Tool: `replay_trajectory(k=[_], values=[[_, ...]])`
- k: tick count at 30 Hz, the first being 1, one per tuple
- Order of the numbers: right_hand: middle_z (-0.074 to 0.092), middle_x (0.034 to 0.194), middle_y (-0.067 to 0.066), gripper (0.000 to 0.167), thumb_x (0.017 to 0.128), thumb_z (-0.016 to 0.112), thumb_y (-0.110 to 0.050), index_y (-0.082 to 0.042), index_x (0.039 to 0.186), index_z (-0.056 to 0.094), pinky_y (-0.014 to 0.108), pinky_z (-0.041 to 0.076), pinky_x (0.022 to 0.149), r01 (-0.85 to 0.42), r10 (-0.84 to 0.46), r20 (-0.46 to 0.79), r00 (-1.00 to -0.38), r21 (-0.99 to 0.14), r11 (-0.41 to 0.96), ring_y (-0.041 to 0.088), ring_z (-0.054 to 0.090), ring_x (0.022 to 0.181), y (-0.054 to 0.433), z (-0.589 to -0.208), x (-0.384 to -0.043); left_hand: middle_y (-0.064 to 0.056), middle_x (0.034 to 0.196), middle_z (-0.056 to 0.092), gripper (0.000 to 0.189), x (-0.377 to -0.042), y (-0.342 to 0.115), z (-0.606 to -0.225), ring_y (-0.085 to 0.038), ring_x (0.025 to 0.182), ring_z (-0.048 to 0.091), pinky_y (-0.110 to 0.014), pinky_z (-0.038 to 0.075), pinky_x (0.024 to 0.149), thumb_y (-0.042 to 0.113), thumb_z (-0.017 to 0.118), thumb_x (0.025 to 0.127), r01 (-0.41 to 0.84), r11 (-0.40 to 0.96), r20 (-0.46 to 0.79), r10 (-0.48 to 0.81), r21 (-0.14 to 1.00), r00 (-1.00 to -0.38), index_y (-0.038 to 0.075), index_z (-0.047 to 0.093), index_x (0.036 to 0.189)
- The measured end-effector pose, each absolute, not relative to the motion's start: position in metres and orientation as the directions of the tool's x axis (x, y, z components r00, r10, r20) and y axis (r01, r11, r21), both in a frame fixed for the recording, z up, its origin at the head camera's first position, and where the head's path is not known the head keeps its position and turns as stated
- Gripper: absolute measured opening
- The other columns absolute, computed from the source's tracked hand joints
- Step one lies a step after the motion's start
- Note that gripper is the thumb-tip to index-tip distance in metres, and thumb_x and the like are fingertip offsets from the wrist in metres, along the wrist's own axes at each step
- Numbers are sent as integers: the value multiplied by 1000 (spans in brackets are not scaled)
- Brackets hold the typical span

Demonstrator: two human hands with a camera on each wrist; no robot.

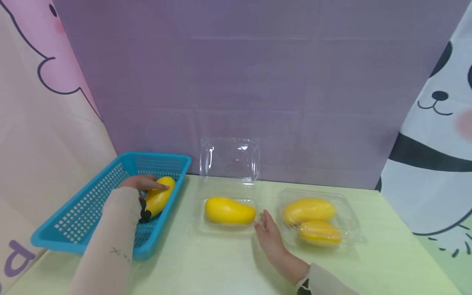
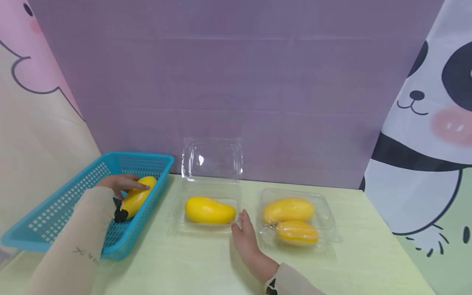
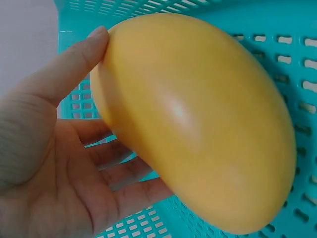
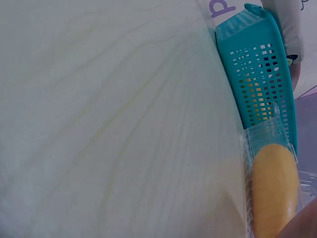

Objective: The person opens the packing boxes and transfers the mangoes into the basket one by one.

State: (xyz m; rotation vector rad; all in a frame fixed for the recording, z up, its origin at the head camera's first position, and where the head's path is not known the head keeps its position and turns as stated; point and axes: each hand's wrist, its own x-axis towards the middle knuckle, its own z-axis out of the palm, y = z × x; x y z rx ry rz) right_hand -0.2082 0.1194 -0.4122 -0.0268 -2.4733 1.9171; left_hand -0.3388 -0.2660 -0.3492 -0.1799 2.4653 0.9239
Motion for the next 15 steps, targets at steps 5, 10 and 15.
replay_trajectory(k=[5, 10, 15], values=[[25, 147, 32, 60, 96, 44, -8, 10, 145, 15, 55, 24, 109, -5, 15, 9, -1000, -971, 239, 47, 25, 134, 119, -413, -208, -37, 145, 18, 97, -338, -269, -349, -51, 128, 29, -51, 48, 89, 49, 61, 86, -240, 776, -463, 75, 584, -883, -7, 11, 147], [23, 148, 30, 60, 97, 43, -9, 8, 146, 15, 55, 23, 110, 4, 10, -1, -1000, -973, 231, 46, 24, 135, 117, -413, -209, -36, 146, 13, 94, -338, -271, -341, -52, 129, 28, -52, 48, 90, 47, 59, 89, -175, 804, -429, 108, 568, -897, -9, 10, 146], [24, 147, 31, 59, 97, 44, -8, 9, 145, 15, 55, 24, 109, -10, 11, 13, -1000, -972, 235, 46, 25, 134, 116, -414, -212, -36, 148, 6, 93, -340, -269, -329, -53, 129, 25, -57, 44, 93, 46, 58, 89, -144, 815, -403, 117, 561, -908, -9, 9, 146]])
